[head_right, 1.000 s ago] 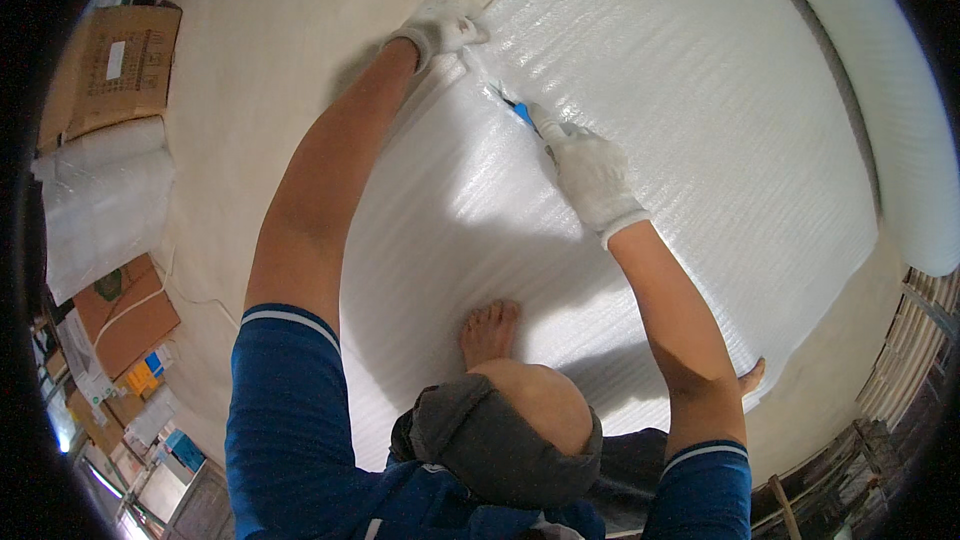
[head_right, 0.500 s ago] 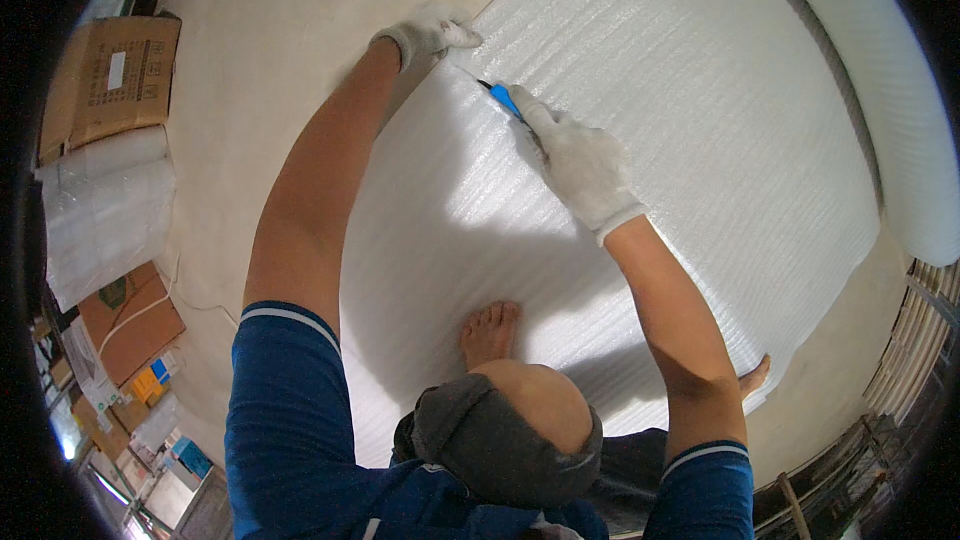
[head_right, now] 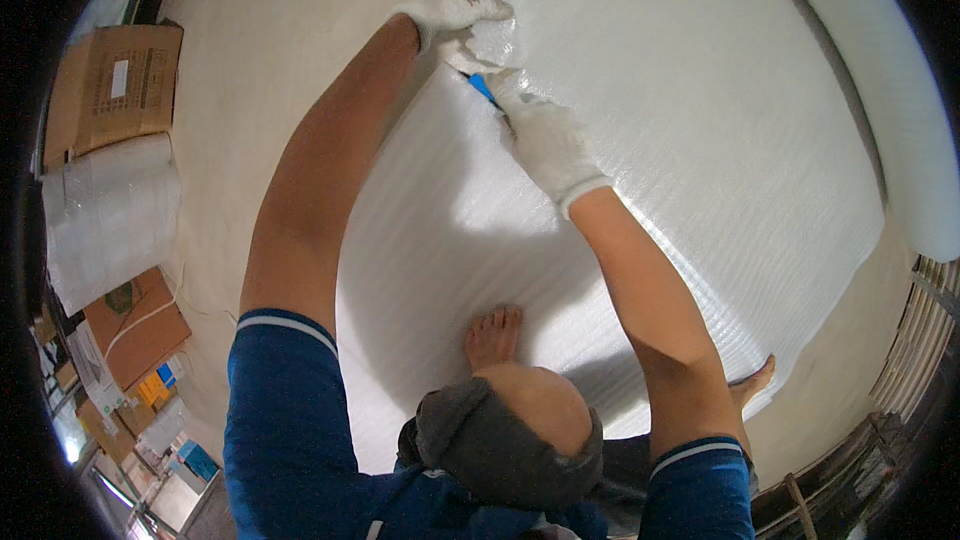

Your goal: The person unrolls a large sheet of bubble wrap on the floor and uses a utility knife to cut it into rectangular sections. They repeatedly unroll, cut, and fold the material.

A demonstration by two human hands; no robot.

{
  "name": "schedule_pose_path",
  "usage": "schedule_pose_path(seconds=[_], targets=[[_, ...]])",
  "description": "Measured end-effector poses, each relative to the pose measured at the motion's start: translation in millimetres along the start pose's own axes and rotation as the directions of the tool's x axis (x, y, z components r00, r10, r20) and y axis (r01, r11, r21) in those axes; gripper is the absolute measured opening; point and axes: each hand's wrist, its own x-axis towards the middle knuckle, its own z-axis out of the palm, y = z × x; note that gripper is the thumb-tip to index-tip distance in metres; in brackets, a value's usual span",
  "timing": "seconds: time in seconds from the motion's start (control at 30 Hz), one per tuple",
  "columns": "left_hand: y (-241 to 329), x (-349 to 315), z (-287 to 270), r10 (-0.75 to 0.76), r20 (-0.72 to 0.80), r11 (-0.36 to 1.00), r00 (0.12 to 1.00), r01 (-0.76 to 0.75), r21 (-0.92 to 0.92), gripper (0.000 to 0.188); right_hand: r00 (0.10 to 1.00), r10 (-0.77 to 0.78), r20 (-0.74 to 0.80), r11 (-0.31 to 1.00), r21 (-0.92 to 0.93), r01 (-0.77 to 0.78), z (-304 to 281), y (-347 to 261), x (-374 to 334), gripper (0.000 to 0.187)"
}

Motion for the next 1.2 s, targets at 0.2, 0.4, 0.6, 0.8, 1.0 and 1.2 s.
schedule_pose_path(seconds=[0.2, 0.4, 0.6, 0.8, 1.0, 1.2], targets=[[-22, -12, -2, -0.175, 0.073, 0.983, 0.982, 0.170, 0.076, 0.065, 0.990, 0.119, 0.074, 0.989, 0.085, -0.125, -29, 19, -45, 0.051], [-33, -18, 29, -0.421, 0.234, 0.904, 0.876, 0.385, 0.186, 0.085, 0.998, 0.056, 0.006, 0.996, 0.066, -0.056, -10, 26, -51, 0.050], [-41, -19, 56, -0.278, 0.219, 0.955, 0.935, 0.244, 0.169, 0.075, 0.998, 0.023, 0.053, 0.996, 0.084, -0.028, 1, 22, -33, 0.050], [-37, -5, 70, -0.203, 0.198, 0.907, 0.959, 0.108, 0.407, 0.058, 0.960, 0.127, 0.251, 0.992, -0.030, -0.123, -13, 8, -21, 0.050], [-53, 1, 71, -0.215, 0.150, 0.892, 0.965, 0.132, 0.431, 0.052, 0.974, 0.082, 0.213, 0.996, 0.000, -0.084, -6, 19, -26, 0.051], [-71, 5, 65, -0.269, 0.131, 0.880, 0.954, 0.189, 0.435, 0.045, 0.971, 0.115, 0.210, 0.990, -0.109, -0.094, -13, 62, -103, 0.052]])
